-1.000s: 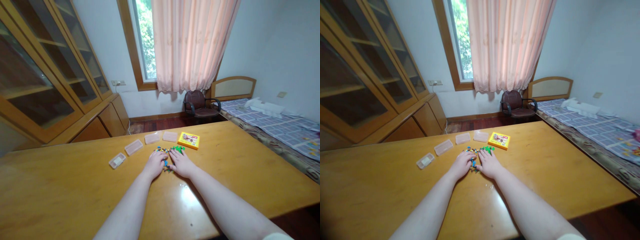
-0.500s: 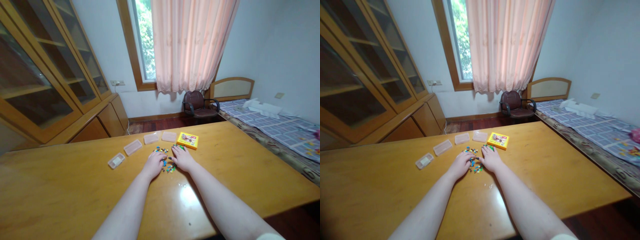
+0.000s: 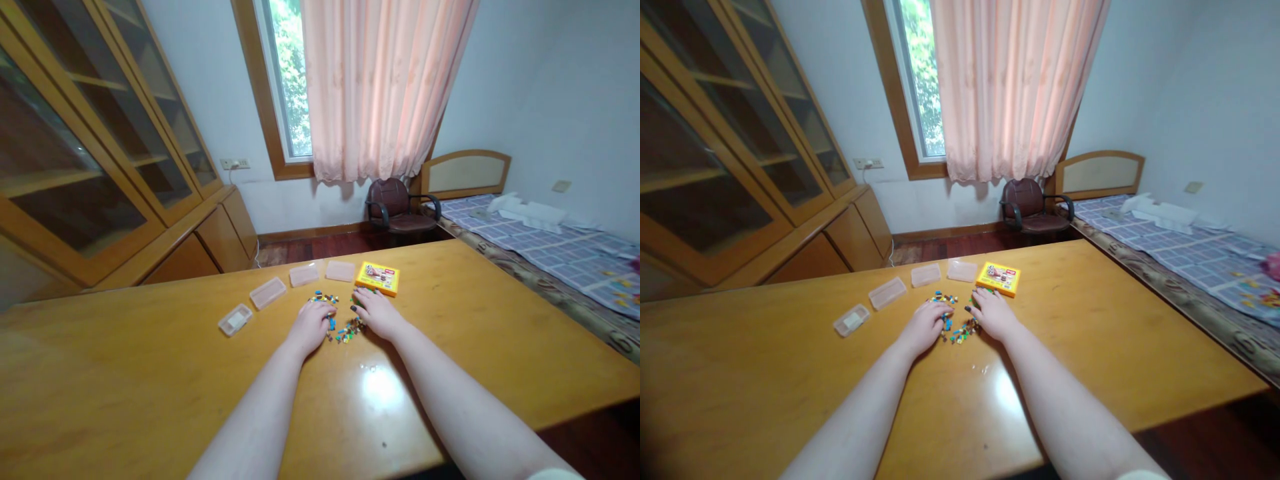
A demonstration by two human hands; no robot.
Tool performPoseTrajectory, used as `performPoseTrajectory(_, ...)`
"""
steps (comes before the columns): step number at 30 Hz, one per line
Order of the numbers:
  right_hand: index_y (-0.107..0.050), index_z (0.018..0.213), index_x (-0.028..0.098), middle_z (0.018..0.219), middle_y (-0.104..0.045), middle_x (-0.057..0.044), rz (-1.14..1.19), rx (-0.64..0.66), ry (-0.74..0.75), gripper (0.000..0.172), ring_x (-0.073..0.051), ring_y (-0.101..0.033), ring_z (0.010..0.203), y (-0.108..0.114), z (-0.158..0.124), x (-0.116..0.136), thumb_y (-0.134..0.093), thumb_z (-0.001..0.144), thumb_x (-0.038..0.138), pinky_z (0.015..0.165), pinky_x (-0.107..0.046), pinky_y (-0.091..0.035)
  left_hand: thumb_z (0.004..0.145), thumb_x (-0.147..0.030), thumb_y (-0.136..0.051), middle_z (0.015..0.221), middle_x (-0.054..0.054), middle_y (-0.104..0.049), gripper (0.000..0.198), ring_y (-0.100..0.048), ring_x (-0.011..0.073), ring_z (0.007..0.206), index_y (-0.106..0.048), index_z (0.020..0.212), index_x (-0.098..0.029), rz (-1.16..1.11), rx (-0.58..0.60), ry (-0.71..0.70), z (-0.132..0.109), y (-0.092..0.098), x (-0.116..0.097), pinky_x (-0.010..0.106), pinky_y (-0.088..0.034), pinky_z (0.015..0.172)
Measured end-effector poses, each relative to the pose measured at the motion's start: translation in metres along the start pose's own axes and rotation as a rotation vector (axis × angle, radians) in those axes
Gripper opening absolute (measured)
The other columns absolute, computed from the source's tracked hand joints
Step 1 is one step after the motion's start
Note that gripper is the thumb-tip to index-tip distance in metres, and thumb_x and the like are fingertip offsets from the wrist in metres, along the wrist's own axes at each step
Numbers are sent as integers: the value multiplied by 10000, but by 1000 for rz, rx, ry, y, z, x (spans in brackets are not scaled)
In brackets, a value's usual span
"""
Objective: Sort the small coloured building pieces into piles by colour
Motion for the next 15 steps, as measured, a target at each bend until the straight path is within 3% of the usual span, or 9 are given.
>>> performPoseTrajectory(3, -376, 1408, 189, 1490, -316, -83, 55, 103, 114, 532, -224, -273, 1380, -7, -6, 10, -316, 933, 421, 1134, -420, -161, 755, -72, -477, 1105, 45, -672, 368, -570, 202, 1075, -685, 1018, -223, 8, -6, -1, 1, 0, 0, 413, -397, 1018)
performPoseTrajectory(6, -341, 1424, 156, 1489, -308, -116, 15, 144, 102, 593, -248, -243, 1391, -13, -9, 14, -352, 915, 460, 1136, -467, -119, 753, -75, -481, 1100, 46, -675, 364, -571, 201, 1075, -687, 1015, -223, 9, -1, -1, 1, 0, -1, 419, -389, 1028)
performPoseTrajectory(9, -404, 1389, 162, 1467, -358, -111, -3, 37, 6, 553, -265, -249, 1387, 1, -6, 5, -347, 917, 446, 1122, -502, -138, 750, -70, -482, 1105, 49, -675, 367, -571, 203, 1076, -689, 1015, -216, 3, -1, 9, 0, 1, -1, 416, -393, 1025)
performPoseTrajectory(13, -477, 1344, 192, 1387, -483, -77, 160, -225, -133, 519, -233, -376, 1322, 42, -9, -26, -175, 954, 353, 1076, -426, -298, 744, -65, -486, 1098, 47, -676, 370, -570, 205, 1073, -692, 1012, -218, 2, 0, 13, 0, 2, 1, 410, -408, 1011)
performPoseTrajectory(15, -503, 1324, 202, 1350, -522, -71, 230, -187, -95, 512, -238, -445, 1267, 50, -16, -34, -192, 950, 360, 1041, -406, -352, 745, -65, -487, 1102, 48, -672, 369, -561, 204, 1083, -692, 1010, -218, 6, -2, 17, 0, 3, 1, 410, -406, 1014)
Point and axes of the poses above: each hand's wrist, its own z-axis towards the middle knuckle, its own y-axis out of the back of the hand, x = y × z, the point moved 5 cm from there along z, towards the middle knuckle
